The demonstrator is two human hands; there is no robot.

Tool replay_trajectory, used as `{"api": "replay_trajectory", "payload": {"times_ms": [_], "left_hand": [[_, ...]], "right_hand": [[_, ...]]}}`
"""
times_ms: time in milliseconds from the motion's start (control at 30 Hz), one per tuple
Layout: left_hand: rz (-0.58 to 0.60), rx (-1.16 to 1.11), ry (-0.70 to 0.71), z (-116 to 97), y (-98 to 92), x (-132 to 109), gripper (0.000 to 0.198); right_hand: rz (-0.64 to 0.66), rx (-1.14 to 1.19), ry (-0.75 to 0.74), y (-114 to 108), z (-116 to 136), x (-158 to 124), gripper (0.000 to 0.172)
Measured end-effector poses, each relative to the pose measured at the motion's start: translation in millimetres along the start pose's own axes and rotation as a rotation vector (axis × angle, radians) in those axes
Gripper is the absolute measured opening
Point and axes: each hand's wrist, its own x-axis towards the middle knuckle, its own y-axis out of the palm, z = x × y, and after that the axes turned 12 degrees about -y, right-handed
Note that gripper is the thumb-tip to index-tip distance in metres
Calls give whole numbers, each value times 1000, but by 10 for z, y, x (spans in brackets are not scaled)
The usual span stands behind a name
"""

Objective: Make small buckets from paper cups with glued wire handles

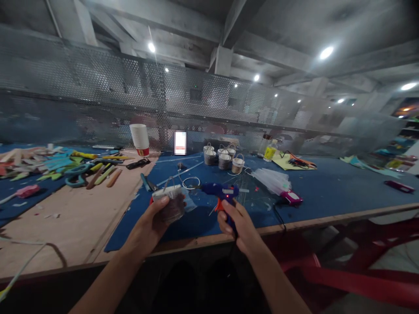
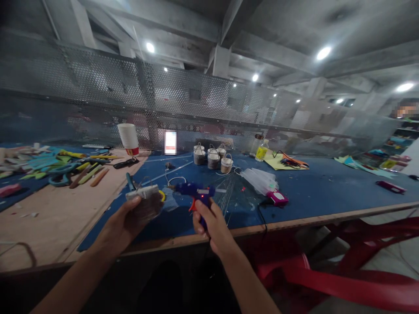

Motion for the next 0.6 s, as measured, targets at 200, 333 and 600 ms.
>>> {"api": "replay_trajectory", "payload": {"times_ms": [200,333,600], "left_hand": [[-32,-10,29,2,-20,33,26],[8,23,48,-4,-3,27,28],[-5,117,80,-8,84,-57,37]], "right_hand": [[-86,-304,-42,-443,-31,395,48],[-142,-861,-49,-811,-120,680,50],[-306,-1277,-48,-1017,-129,888,25]]}}
